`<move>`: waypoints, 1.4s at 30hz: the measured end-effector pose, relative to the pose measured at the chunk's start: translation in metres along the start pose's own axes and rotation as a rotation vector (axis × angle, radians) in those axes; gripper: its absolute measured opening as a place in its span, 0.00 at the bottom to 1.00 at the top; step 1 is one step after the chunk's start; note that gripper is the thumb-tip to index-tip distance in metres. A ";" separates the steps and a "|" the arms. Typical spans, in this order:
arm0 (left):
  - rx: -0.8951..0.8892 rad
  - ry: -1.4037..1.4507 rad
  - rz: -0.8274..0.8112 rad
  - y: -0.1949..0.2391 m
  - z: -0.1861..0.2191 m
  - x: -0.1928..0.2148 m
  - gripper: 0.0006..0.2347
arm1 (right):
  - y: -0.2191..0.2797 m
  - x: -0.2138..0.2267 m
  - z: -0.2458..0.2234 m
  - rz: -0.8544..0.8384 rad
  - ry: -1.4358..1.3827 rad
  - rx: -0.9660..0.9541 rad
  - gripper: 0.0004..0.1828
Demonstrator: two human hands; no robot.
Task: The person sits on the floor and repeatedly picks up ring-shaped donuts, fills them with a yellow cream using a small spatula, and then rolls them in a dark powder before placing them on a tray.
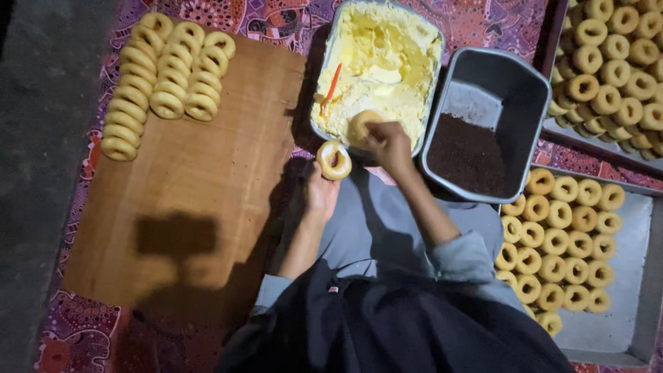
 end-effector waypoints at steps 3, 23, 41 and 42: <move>-0.009 0.076 -0.062 0.009 -0.009 0.004 0.23 | 0.027 -0.011 -0.021 -0.115 -0.199 0.291 0.16; -0.005 -0.066 -0.047 0.043 -0.010 -0.040 0.20 | 0.039 0.036 -0.072 -0.005 -0.153 0.261 0.18; 0.179 -0.089 -0.136 0.051 -0.083 -0.099 0.20 | 0.123 0.112 -0.033 0.113 -0.125 0.151 0.17; 0.201 -0.100 -0.123 0.053 -0.089 -0.102 0.19 | 0.127 0.117 -0.030 0.151 -0.104 0.047 0.17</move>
Point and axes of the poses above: each hand's wrist, its own y-axis away from the middle knuckle, its own x-axis out of the back of the hand, z = x × y, the point moved 4 cm from there along -y, towards the middle knuckle, and after that the axes turned 11 degrees about x, right-handed, at the moved point
